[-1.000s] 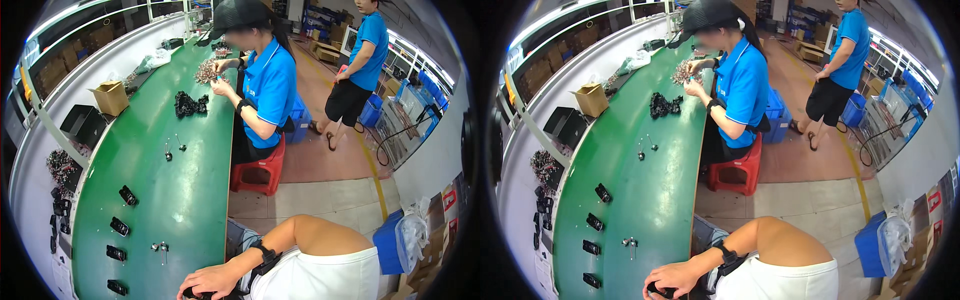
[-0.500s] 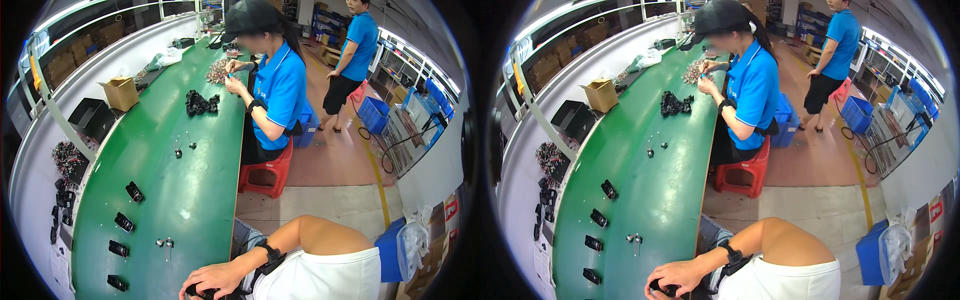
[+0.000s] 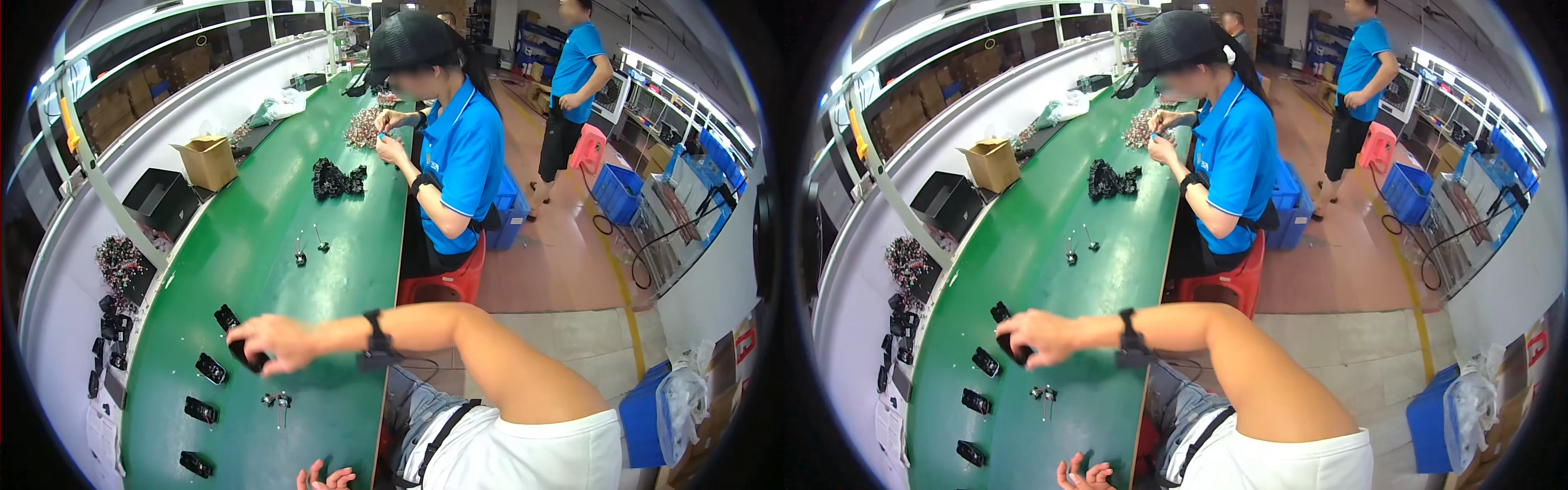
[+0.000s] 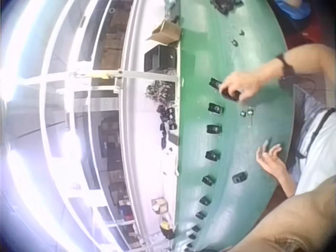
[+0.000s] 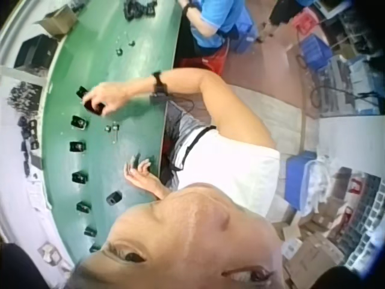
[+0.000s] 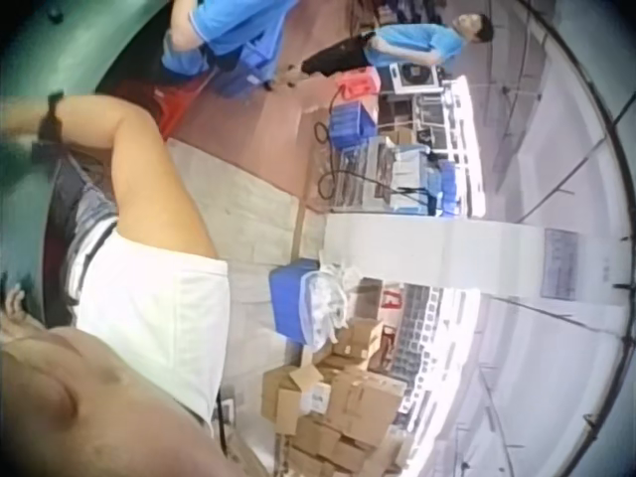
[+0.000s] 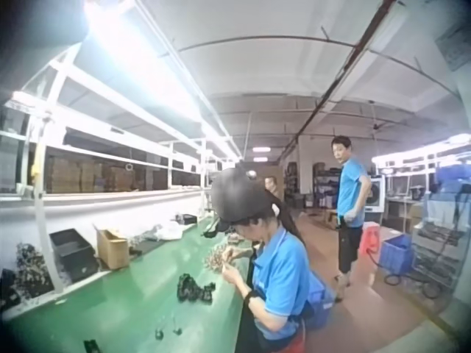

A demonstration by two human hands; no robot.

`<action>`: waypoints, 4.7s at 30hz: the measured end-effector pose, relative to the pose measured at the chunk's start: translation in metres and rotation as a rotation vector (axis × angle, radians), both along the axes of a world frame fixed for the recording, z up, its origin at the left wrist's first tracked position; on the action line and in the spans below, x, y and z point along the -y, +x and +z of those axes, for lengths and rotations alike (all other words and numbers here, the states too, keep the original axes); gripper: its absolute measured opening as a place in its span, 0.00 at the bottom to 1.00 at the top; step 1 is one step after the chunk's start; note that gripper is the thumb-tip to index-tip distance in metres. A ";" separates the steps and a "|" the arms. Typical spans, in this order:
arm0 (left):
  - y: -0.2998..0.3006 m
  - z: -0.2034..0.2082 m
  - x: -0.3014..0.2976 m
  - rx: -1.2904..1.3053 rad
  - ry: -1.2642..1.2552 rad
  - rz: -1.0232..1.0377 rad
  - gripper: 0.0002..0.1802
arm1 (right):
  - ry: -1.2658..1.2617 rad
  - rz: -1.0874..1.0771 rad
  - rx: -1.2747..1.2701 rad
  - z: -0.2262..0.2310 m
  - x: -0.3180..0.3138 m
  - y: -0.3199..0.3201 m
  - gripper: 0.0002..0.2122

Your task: Assembling small electronic components into plastic housings on a factory production line.

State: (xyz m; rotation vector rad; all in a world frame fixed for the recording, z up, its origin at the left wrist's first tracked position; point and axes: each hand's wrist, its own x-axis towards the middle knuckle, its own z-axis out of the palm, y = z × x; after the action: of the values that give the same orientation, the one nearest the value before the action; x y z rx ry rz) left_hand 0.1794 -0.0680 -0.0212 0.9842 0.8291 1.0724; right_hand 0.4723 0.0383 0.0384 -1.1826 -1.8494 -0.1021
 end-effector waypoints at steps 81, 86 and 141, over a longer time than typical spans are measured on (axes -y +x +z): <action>-0.015 -0.007 0.004 -0.048 0.006 -0.066 0.13 | -0.261 -0.080 -0.066 -0.066 0.064 -0.030 0.10; -0.027 0.016 -0.010 -0.484 0.381 0.127 0.12 | -0.341 -0.187 -0.021 -0.051 0.074 -0.026 0.10; 0.030 -0.006 -0.146 0.017 0.235 -0.189 0.32 | -0.657 0.401 -0.366 -0.077 -0.021 -0.047 0.05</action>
State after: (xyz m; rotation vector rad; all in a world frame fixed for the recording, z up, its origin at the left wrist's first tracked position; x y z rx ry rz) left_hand 0.2089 0.0775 -0.0268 1.2240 0.5920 1.0280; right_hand 0.4254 0.0595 -0.0386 -1.1190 -1.7900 0.9463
